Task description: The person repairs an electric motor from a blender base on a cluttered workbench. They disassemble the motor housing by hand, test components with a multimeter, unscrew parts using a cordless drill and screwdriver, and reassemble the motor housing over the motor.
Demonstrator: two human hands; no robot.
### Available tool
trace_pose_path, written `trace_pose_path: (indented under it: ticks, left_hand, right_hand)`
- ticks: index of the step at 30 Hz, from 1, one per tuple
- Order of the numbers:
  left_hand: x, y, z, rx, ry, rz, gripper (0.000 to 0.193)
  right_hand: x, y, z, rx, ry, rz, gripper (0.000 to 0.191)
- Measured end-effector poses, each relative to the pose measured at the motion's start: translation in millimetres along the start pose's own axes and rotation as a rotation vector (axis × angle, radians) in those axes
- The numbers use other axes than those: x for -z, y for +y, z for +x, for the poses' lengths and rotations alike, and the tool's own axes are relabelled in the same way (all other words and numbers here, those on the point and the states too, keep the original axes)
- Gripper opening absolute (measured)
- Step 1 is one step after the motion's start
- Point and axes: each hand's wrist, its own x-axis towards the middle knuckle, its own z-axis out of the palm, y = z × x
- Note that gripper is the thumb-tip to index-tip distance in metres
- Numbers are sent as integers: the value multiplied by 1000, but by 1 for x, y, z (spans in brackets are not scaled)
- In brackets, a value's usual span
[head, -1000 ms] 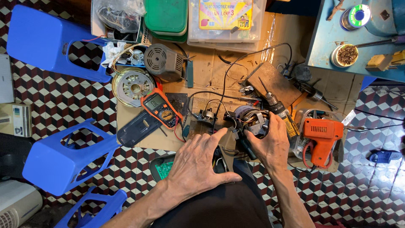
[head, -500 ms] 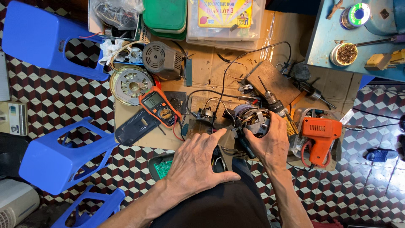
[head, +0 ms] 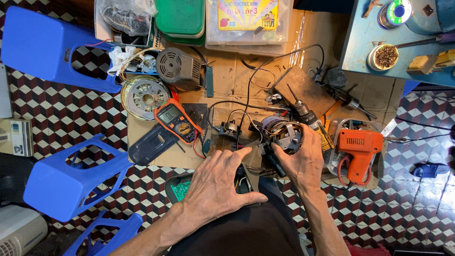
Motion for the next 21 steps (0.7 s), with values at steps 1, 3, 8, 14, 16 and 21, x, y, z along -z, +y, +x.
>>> trace_pose_path:
  ticks: [1,3,8,14,16,21]
  left_hand:
    - [1,0,0,-12,5,4,104]
    - [3,0,0,-6,8,5,103]
    - [4,1,1,-13,28,6,102]
    - [3,2,0,3,39,-6,100]
    - [3,3,1,3,40,-2,101]
    - [4,4,2,41,2,18,100]
  right_hand:
    - [0,1,1,10,0,7,84]
    - [1,2,1,18,-15,20,87]
    - [0,4,0,10,-19,54,88]
    - [0,5,-1,0,-39,67,90]
    - [0,6,-1,13,-31,59,91]
    - [-5,2,-2,-120,-5,128,93]
